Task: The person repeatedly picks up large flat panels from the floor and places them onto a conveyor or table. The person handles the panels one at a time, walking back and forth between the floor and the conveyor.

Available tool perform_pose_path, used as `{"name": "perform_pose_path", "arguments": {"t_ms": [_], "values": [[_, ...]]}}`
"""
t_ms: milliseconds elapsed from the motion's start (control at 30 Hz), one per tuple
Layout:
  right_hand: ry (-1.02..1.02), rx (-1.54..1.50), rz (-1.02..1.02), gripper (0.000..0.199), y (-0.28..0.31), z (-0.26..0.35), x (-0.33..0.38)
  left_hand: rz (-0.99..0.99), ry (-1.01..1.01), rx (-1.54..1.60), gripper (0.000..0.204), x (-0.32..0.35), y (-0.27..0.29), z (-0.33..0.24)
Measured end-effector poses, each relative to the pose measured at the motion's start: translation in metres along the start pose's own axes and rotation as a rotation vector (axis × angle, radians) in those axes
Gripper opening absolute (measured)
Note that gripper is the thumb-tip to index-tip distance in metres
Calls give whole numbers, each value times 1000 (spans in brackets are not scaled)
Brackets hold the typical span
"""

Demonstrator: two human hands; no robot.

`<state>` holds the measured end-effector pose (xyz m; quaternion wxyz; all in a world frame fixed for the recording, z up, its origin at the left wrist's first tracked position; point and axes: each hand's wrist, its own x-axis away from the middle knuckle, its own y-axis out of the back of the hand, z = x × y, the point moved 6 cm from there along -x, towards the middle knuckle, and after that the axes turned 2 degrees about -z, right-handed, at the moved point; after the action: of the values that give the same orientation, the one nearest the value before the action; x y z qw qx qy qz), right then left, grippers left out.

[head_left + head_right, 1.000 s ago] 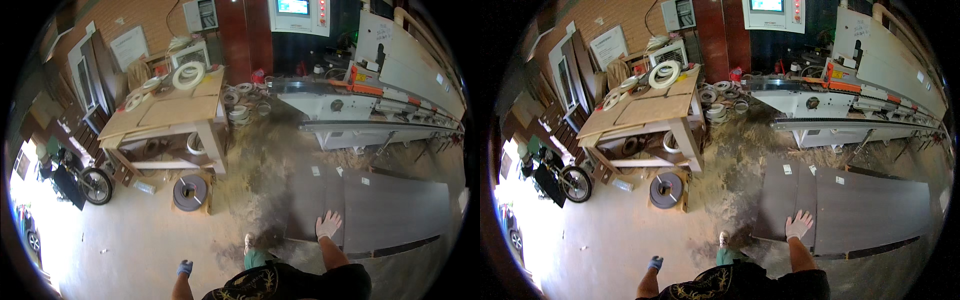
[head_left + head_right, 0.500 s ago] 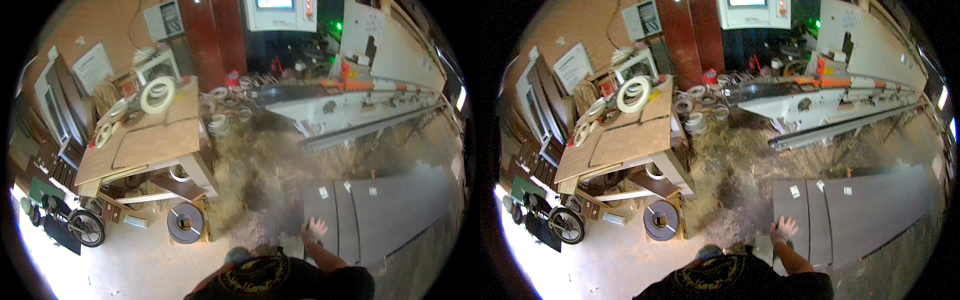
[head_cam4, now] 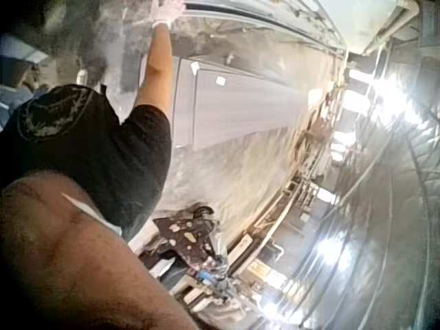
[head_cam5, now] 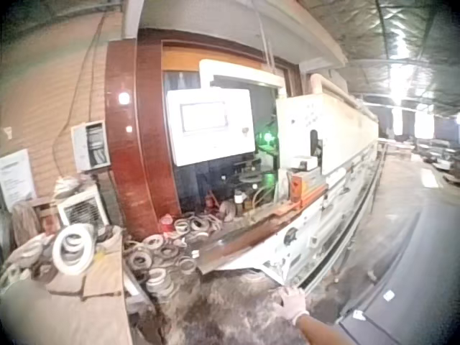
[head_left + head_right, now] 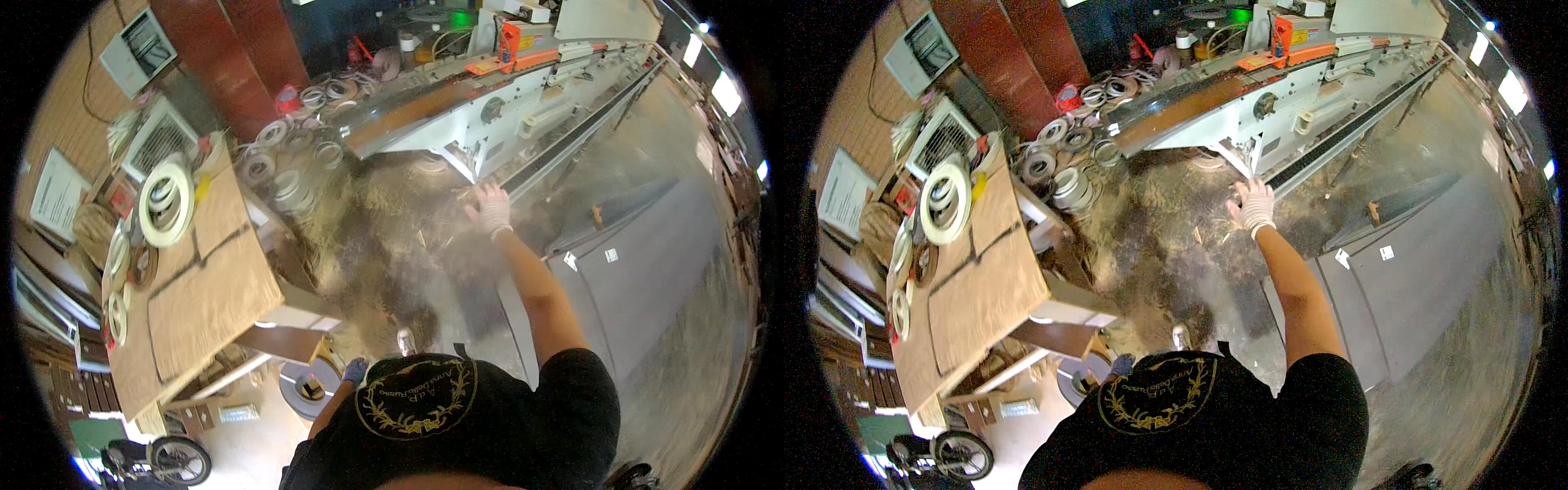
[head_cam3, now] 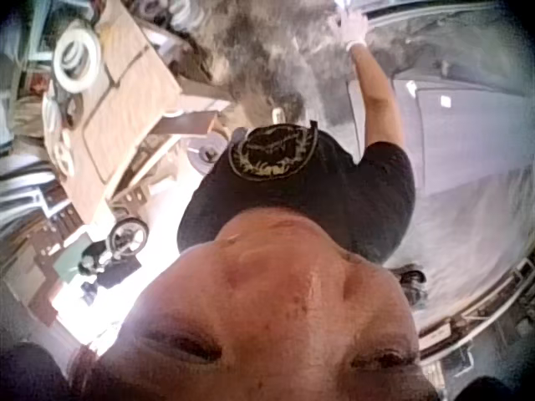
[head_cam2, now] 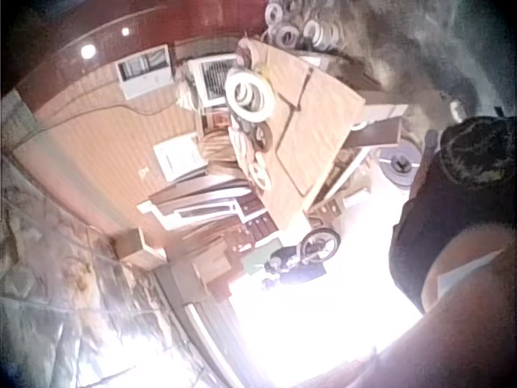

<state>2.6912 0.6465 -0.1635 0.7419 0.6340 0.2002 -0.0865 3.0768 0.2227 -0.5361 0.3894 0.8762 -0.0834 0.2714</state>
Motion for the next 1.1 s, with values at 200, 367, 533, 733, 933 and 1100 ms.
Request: {"name": "perform_pose_path", "arguments": {"t_ms": [200,367,533,733,933,1100], "values": [[52,117,438,35,-25,20,-28,120,-347,-506,38,-50,27,3],[75,131,445,29,-40,22,-48,154,-125,-317,49,-87,41,-16],[49,80,408,31,-40,51,-100,225,39,115,44,-107,72,-63],[118,-137,128,28,-39,59,-94,319,260,783,39,-110,80,-143],[1,-543,-223,30,-18,16,-69,492,171,369,33,-105,55,-177],[-481,-276,-155,32,87,-102,72,572,227,242,31,-101,32,-145]]}}
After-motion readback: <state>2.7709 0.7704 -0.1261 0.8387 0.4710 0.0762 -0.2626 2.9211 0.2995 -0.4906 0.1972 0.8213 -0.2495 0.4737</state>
